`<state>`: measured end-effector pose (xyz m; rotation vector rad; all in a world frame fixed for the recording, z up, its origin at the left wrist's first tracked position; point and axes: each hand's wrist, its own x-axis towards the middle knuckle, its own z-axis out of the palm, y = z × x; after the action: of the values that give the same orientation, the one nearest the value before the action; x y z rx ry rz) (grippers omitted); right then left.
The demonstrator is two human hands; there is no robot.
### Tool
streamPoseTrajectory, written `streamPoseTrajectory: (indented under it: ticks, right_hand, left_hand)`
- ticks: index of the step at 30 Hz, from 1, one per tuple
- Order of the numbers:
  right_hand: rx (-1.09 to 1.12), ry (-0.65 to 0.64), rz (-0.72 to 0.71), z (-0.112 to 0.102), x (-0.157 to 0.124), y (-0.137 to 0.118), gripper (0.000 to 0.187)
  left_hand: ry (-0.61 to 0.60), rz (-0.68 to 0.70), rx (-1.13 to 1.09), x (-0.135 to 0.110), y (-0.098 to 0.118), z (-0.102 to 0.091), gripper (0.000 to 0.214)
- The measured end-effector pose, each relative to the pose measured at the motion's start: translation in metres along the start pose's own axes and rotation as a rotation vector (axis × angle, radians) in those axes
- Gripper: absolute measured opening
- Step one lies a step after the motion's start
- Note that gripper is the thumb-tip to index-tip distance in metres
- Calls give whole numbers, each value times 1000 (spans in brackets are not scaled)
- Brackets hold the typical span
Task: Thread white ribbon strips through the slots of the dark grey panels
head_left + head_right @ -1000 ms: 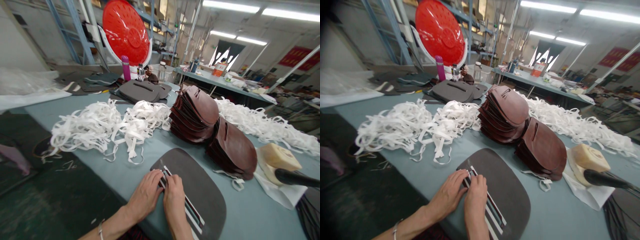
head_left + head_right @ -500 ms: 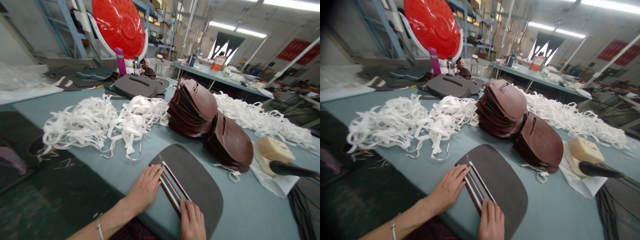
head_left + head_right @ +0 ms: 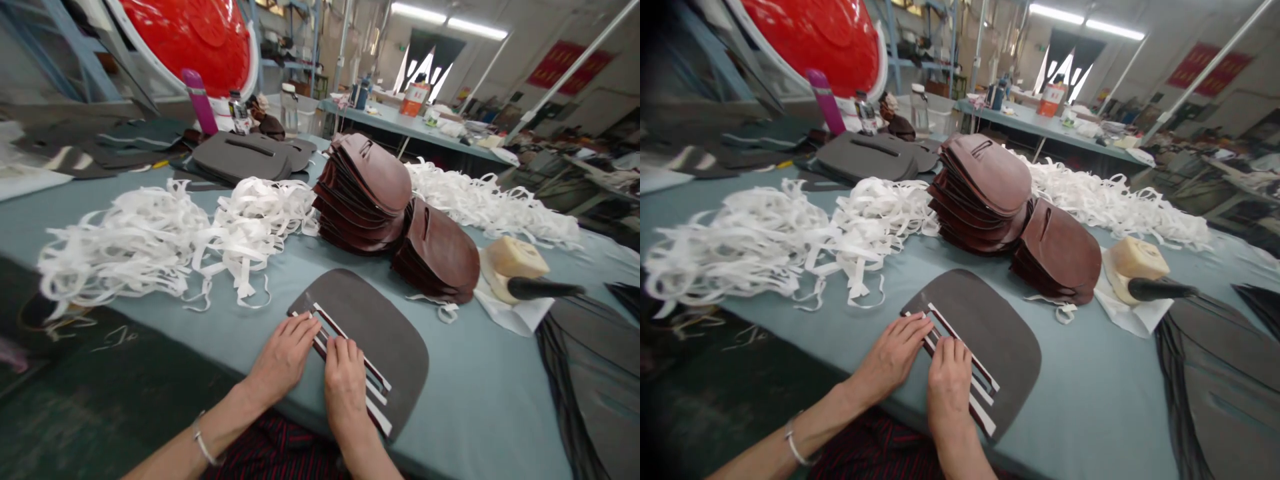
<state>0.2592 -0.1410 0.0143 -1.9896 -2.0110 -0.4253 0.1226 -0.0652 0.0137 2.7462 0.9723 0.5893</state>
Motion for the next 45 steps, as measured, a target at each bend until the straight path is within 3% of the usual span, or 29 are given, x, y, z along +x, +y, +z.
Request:
streamPoseTrajectory:
  ticks: [6,11,15,18,20,22,28,32,37,41,45]
  right_hand:
    - [30,27,-93,-35,-87,52,37]
    - [130,2,-25,-39,-107,61,39]
    - [126,80,5,-35,-103,60,37]
    - [104,85,-35,-34,-106,65,32]
    - [103,74,-64,-34,-109,70,30]
    - [118,64,-80,-33,-111,73,30]
    - [173,43,-89,-32,-112,75,30]
    - [197,17,-76,-34,-110,70,33]
    - [211,-8,-38,-42,-96,73,29]
    - [242,-69,5,-50,-70,75,31]
    - [143,-153,-15,-48,-50,67,41]
  left_hand:
    - [-7,28,11,0,-1,3,45]
    - [-16,29,32,2,-1,1,46]
    - [8,19,34,1,42,0,43]
    - [-103,227,-45,-5,85,4,41]
    - [-146,301,-46,-9,99,8,46]
    - [-154,295,-17,-12,93,9,49]
    - [-120,149,141,0,23,-5,54]
    - [-88,100,192,10,0,-8,56]
    - [-47,102,181,11,4,-7,52]
    - [-4,103,86,12,27,-6,41]
    - [-58,185,-17,11,45,1,40]
